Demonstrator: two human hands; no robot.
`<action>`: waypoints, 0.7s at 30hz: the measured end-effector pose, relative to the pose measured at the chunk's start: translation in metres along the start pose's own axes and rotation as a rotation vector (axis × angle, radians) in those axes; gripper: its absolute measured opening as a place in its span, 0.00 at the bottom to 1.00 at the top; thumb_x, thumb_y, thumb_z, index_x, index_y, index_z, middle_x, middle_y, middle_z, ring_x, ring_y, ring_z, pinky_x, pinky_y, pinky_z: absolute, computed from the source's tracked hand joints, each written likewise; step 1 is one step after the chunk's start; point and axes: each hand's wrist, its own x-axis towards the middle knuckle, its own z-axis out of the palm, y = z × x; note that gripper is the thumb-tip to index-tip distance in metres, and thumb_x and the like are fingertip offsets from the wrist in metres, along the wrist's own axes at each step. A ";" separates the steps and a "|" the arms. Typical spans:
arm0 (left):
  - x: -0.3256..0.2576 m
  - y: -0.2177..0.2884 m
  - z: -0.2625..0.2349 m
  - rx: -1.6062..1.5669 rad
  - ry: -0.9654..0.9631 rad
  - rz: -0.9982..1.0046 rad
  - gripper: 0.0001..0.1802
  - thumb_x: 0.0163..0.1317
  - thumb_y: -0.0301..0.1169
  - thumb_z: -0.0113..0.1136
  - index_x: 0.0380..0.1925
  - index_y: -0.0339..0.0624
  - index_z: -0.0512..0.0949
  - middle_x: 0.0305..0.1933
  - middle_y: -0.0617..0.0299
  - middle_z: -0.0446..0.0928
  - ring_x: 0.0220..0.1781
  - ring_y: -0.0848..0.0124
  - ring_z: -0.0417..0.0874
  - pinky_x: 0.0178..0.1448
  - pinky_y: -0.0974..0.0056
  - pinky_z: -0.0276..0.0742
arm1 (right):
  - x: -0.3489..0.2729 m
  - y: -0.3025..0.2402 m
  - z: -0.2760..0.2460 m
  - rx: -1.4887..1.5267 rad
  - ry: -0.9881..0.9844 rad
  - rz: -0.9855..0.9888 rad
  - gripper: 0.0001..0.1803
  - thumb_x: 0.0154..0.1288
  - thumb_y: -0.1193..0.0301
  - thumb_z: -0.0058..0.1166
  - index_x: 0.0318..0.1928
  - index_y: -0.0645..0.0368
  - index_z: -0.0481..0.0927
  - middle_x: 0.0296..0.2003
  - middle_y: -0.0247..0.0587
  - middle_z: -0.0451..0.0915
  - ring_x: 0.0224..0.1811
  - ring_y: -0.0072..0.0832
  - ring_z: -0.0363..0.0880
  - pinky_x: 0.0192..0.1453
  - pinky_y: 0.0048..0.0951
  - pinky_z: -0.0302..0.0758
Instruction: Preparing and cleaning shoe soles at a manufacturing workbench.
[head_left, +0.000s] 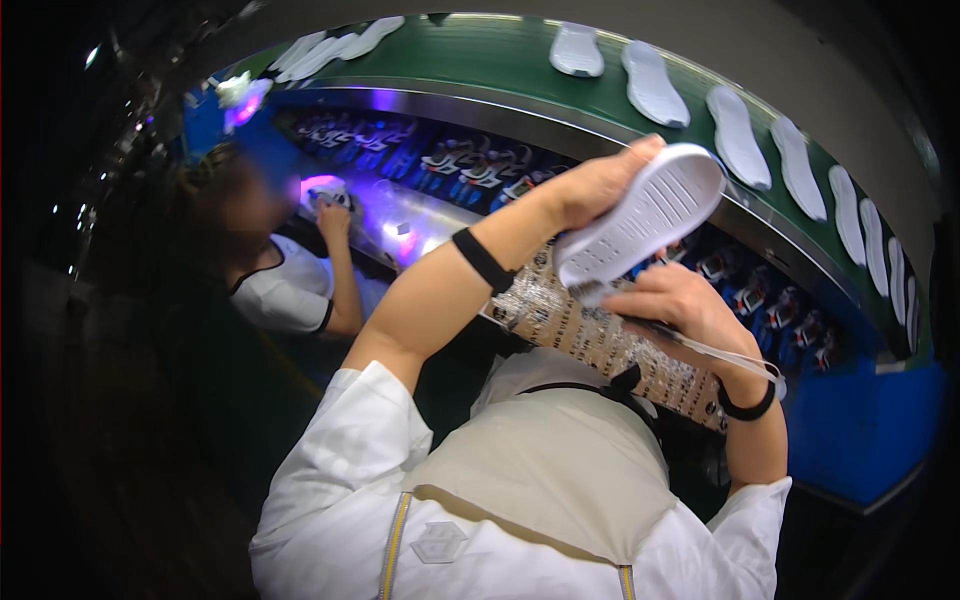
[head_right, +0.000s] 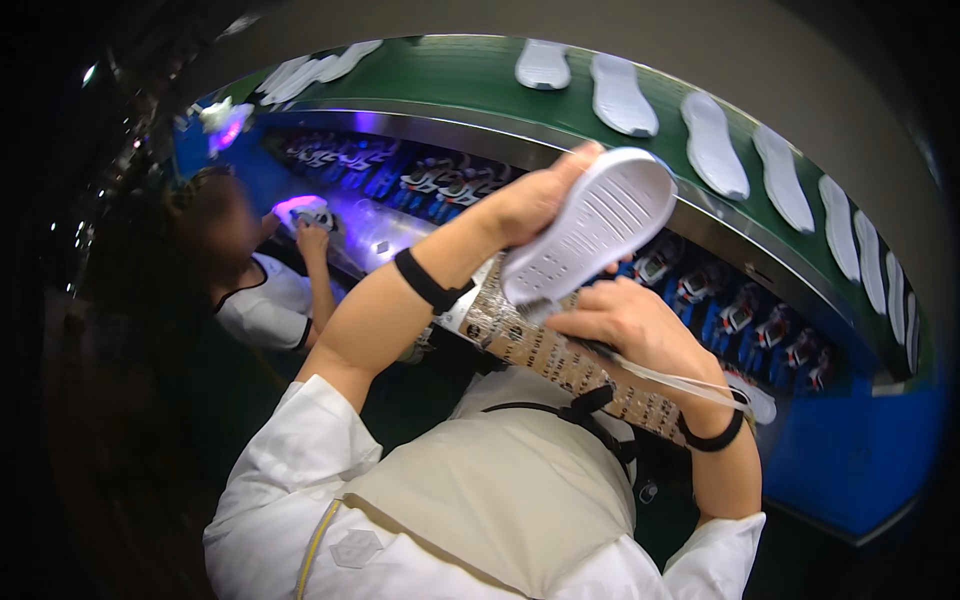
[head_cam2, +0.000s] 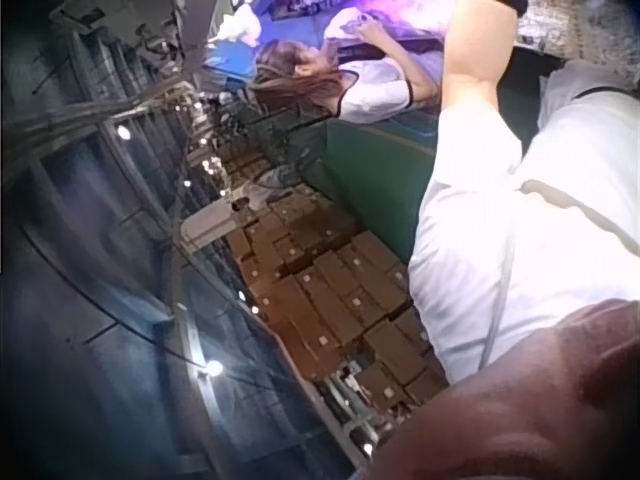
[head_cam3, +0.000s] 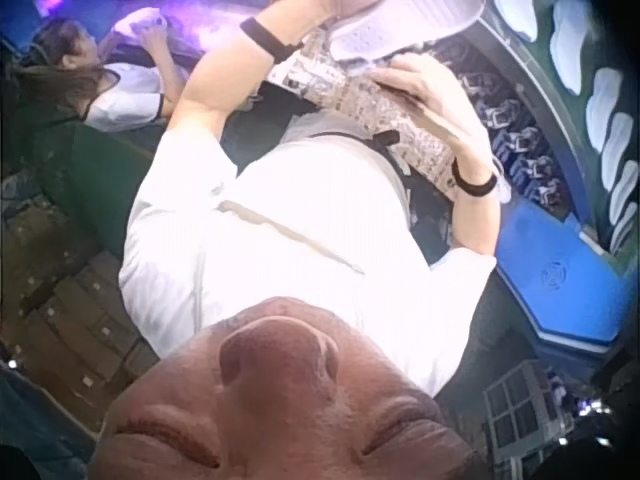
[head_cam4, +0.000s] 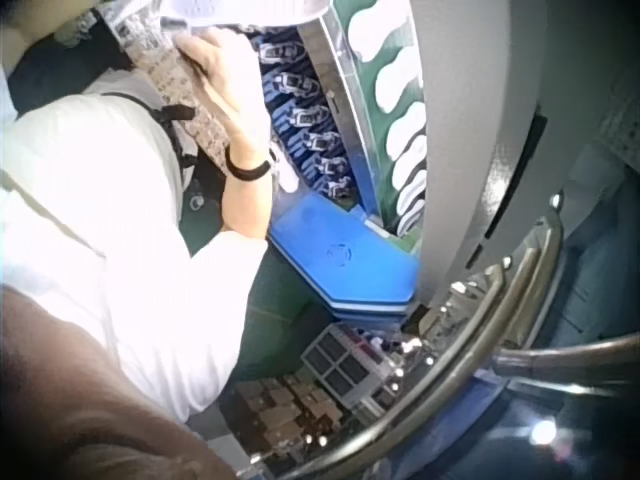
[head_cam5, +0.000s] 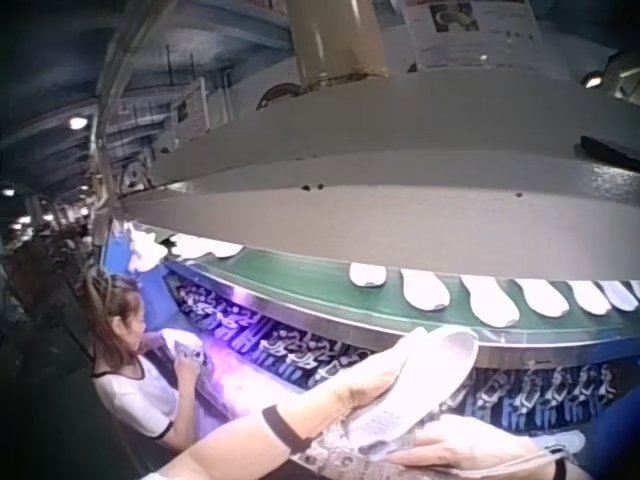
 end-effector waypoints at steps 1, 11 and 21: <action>-0.004 0.002 0.002 0.006 -0.011 -0.054 0.41 0.81 0.64 0.30 0.59 0.38 0.79 0.45 0.48 0.86 0.39 0.60 0.91 0.44 0.58 0.91 | -0.001 -0.004 -0.006 0.107 -0.082 0.043 0.20 0.52 0.74 0.74 0.49 0.55 0.89 0.31 0.40 0.79 0.37 0.39 0.79 0.44 0.39 0.75; 0.000 -0.021 0.006 0.357 0.161 -0.189 0.55 0.72 0.74 0.40 0.57 0.23 0.81 0.56 0.36 0.82 0.55 0.56 0.84 0.59 0.56 0.81 | -0.020 -0.009 -0.003 0.027 0.061 0.178 0.18 0.47 0.77 0.73 0.43 0.55 0.90 0.28 0.40 0.78 0.33 0.40 0.76 0.41 0.39 0.70; -0.013 -0.009 -0.019 0.080 0.018 -0.398 0.35 0.82 0.56 0.42 0.72 0.39 0.70 0.68 0.52 0.78 0.63 0.71 0.80 0.65 0.65 0.76 | -0.005 0.020 -0.007 -0.058 0.041 0.068 0.20 0.53 0.77 0.72 0.49 0.56 0.88 0.34 0.38 0.78 0.37 0.39 0.76 0.45 0.38 0.73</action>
